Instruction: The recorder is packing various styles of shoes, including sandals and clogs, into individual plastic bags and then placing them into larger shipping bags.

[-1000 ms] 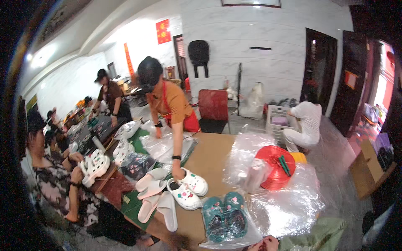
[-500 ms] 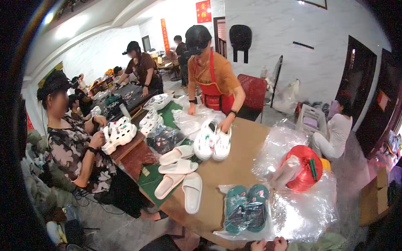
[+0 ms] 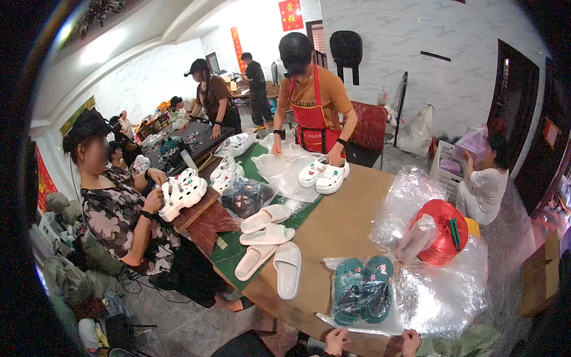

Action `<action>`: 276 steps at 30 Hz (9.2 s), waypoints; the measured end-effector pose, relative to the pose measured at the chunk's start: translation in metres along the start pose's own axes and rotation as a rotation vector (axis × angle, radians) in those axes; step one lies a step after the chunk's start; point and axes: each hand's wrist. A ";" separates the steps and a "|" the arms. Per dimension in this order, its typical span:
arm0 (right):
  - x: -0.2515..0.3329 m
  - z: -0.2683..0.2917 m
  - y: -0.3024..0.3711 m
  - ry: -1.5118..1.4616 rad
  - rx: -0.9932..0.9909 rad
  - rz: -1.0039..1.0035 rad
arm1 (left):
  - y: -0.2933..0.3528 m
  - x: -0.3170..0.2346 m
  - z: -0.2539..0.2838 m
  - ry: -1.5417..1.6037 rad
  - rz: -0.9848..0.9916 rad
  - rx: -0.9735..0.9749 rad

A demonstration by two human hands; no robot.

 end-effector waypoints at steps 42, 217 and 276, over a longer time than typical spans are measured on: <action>0.136 -0.144 0.066 0.130 0.160 -0.353 | -0.073 -0.203 0.078 -0.373 0.380 0.660; 0.154 0.000 0.083 1.208 -0.209 0.130 | -0.093 -0.209 -0.016 -1.119 -0.922 0.572; 0.164 -0.235 0.159 -0.198 0.211 -0.069 | -0.210 -0.298 0.034 -1.082 -1.165 0.781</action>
Point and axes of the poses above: each hand's wrist, its own y-axis away from the middle knuckle, its own z-axis out of the back of the hand, x = y × z, and after that the axes turned 10 degrees about -z, right-handed
